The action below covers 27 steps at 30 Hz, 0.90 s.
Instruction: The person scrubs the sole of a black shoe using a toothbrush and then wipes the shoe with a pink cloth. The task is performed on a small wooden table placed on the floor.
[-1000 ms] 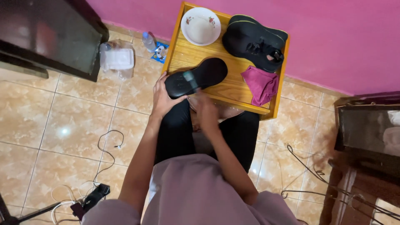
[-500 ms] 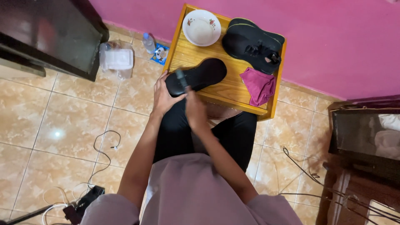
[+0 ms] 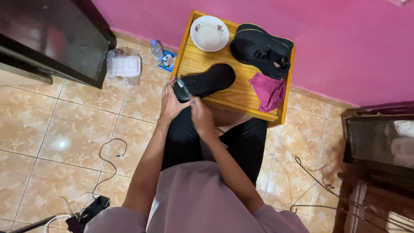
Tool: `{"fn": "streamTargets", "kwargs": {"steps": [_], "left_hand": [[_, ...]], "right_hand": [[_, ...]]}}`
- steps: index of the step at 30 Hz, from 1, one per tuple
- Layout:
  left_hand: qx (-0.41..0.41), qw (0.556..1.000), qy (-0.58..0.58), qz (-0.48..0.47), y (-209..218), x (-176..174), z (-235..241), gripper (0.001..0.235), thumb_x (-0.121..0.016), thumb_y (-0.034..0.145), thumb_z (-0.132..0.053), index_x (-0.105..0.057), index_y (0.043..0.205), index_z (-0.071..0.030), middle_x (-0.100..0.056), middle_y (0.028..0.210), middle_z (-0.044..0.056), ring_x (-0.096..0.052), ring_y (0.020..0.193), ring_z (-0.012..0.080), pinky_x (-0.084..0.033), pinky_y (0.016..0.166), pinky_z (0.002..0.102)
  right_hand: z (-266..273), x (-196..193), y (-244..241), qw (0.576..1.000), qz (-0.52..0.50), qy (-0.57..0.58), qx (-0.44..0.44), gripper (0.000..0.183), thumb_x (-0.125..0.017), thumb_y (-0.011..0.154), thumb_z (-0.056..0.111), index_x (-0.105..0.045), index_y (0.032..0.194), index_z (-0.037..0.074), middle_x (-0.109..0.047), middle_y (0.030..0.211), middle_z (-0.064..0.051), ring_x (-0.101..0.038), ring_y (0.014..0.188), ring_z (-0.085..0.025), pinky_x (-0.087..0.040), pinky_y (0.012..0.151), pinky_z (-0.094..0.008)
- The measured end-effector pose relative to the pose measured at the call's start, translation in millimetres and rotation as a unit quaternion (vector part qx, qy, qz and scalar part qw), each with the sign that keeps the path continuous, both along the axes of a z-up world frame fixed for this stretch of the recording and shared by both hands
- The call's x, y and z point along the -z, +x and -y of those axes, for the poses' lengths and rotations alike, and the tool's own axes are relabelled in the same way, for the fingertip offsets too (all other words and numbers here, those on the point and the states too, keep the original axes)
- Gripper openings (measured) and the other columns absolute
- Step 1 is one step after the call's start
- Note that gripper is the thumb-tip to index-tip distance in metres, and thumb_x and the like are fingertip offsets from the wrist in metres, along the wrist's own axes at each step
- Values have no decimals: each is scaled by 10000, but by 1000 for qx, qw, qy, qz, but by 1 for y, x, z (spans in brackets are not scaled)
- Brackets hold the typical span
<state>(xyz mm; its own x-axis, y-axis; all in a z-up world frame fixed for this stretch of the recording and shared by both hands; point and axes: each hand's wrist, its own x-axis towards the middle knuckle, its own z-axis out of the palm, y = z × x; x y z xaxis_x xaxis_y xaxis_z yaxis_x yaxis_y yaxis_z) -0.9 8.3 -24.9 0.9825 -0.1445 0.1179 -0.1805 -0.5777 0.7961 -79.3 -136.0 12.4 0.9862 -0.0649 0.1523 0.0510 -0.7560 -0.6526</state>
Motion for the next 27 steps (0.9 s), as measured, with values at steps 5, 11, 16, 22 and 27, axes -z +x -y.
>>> {"fn": "streamTargets", "kwargs": {"steps": [5, 11, 16, 22, 27], "left_hand": [[-13, 999, -26, -13, 1, -10, 3, 1066, -941, 623, -497, -361, 1404, -59, -383, 1561, 155, -394, 1448, 359, -242, 1249, 461], [-19, 1000, -15, -11, -4, -18, 4, 975, -914, 626, -339, -370, 1377, -36, -396, 1550, 174, -409, 1432, 391, -278, 1230, 470], [-9, 999, -32, -33, -1, -8, 3, 1075, -961, 578, -505, -372, 1369, -77, -378, 1577, 152, -404, 1444, 385, -249, 1251, 471], [-23, 999, -7, -35, -4, -17, 3, 961, -915, 609, -348, -364, 1338, -50, -365, 1598, 174, -421, 1418, 413, -275, 1241, 483], [-19, 1000, -3, -20, -5, -20, 4, 1036, -934, 598, -556, -377, 1316, -59, -400, 1566, 181, -442, 1416, 381, -241, 1252, 449]], "right_hand": [[18, -18, 11, 996, 53, -52, 43, 373, -457, 1064, 186, -557, 1421, 224, -759, 948, -154, -735, 786, -349, -587, 707, -479], [-2, -2, -3, 986, 128, -111, 6, 309, -487, 1085, 216, -610, 1359, 142, -734, 1017, -158, -724, 707, -294, -588, 650, -397], [17, 5, 3, 996, 22, -42, 73, 447, -457, 1047, 142, -518, 1482, 219, -747, 1050, -114, -740, 925, -301, -594, 798, -427], [5, 24, -2, 964, 127, -236, -1, 351, -537, 1047, 255, -599, 1384, 179, -733, 992, -6, -727, 850, -129, -587, 710, -253], [32, 20, -4, 970, 89, -227, 9, 372, -460, 1075, 63, -584, 1426, 75, -712, 1176, -165, -699, 942, -333, -570, 907, -424]]}}
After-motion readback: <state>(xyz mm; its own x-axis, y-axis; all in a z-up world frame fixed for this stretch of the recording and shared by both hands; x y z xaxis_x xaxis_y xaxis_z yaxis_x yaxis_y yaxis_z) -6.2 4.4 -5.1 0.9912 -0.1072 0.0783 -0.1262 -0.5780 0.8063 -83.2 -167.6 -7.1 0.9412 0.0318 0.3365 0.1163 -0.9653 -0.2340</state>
